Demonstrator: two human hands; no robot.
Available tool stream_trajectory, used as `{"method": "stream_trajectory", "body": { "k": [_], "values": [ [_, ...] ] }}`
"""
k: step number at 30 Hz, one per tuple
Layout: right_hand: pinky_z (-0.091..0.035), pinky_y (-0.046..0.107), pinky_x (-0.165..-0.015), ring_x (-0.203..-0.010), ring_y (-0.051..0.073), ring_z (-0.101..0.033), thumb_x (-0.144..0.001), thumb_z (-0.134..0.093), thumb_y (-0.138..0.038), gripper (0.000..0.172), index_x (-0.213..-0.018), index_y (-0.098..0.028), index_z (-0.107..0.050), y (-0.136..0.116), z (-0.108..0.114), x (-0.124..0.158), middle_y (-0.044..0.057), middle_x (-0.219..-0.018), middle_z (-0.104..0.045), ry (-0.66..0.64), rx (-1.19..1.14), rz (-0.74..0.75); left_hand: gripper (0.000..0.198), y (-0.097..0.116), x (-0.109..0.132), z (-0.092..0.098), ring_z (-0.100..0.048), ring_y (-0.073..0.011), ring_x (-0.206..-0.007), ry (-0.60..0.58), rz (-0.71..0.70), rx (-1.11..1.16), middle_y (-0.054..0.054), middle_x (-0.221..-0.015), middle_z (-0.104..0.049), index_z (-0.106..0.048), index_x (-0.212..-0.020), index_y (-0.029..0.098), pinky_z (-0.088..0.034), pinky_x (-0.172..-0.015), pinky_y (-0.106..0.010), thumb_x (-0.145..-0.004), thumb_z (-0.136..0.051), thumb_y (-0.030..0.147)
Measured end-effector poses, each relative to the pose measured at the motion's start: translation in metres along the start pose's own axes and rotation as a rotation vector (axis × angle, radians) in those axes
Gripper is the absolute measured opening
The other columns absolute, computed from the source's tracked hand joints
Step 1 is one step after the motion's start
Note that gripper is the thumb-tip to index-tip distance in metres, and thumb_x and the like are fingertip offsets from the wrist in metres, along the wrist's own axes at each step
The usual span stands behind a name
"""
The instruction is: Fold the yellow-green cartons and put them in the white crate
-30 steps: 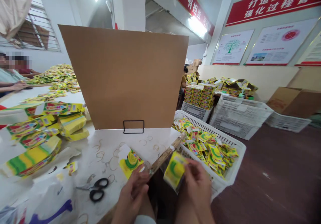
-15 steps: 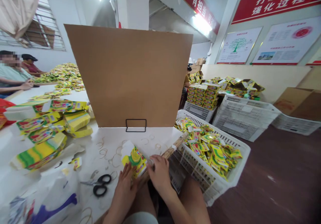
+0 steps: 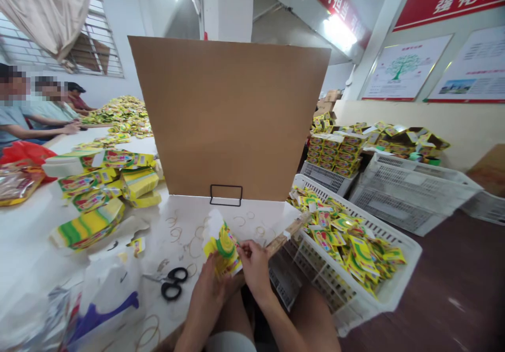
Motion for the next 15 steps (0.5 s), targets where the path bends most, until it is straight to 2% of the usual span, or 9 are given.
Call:
{"method": "stream_trajectory", "body": {
  "k": [2,3,6,8,12,15],
  "values": [
    [-0.047,0.036,-0.076,-0.078,0.024,-0.062,-0.08,-0.055,-0.037,0.022,-0.084,-0.018,-0.064,0.0,0.001,0.009,0.009,-0.08,-0.069,-0.046,-0.16,-0.04,0.042,0.008,0.0,0.009,-0.054,-0.032,-0.118,0.093,0.083,0.281,-0.016,-0.122,-0.062,-0.059,-0.112,0.016,-0.038,-0.103,-0.049,-0.075,-0.062,0.035],
    [-0.048,0.035,-0.072,-0.075,0.023,-0.063,-0.08,-0.055,-0.041,0.026,-0.086,-0.017,-0.062,0.001,0.002,0.015,0.008,-0.079,-0.07,-0.073,-0.237,-0.064,0.043,0.013,0.001,0.012,-0.057,-0.0319,-0.114,0.09,0.137,0.439,-0.016,-0.118,-0.065,-0.06,-0.109,0.015,-0.042,-0.1,-0.047,-0.074,-0.064,0.039],
    [-0.05,0.034,-0.07,-0.074,0.022,-0.065,-0.074,-0.062,-0.048,0.034,-0.087,-0.017,-0.061,0.001,0.004,0.037,0.008,-0.078,-0.072,-0.143,-0.427,-0.143,0.045,0.026,0.007,0.011,-0.063,-0.0305,-0.105,-0.061,0.337,0.873,-0.013,-0.11,-0.07,-0.063,-0.104,0.015,-0.049,-0.092,-0.041,-0.07,-0.07,0.044],
    [-0.05,0.034,-0.07,-0.072,0.021,-0.066,-0.07,-0.066,-0.05,0.037,-0.085,-0.017,-0.062,0.001,0.006,0.05,0.008,-0.077,-0.072,-0.169,-0.51,-0.189,0.044,0.034,0.012,0.006,-0.065,-0.0291,-0.101,-0.152,0.446,1.061,-0.011,-0.105,-0.072,-0.066,-0.101,0.016,-0.051,-0.089,-0.039,-0.068,-0.073,0.044],
    [-0.049,0.03,-0.068,-0.068,0.018,-0.064,-0.061,-0.078,-0.043,0.032,-0.074,-0.017,-0.066,0.0,0.013,0.064,0.005,-0.075,-0.072,-0.188,-0.748,-0.283,0.038,0.046,0.02,-0.003,-0.067,-0.0292,-0.096,-0.305,0.491,1.235,-0.011,-0.093,-0.075,-0.071,-0.087,0.016,-0.052,-0.087,-0.037,-0.061,-0.079,0.042],
    [-0.048,0.028,-0.067,-0.068,0.018,-0.063,-0.061,-0.08,-0.042,0.029,-0.072,-0.017,-0.069,-0.004,0.022,0.067,0.004,-0.074,-0.072,-0.147,-0.748,-0.26,0.039,0.052,0.02,-0.007,-0.068,-0.0295,-0.092,-0.355,0.438,1.248,-0.012,-0.091,-0.075,-0.07,-0.092,0.014,-0.052,-0.084,-0.038,-0.063,-0.078,0.04]
  ]
}}
Point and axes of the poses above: each hand's wrist, its own x-axis away from the middle knuckle, its own z-axis out of the back of the hand, y = z × x, the point moved 3 cm from there along -x, towards the middle knuckle
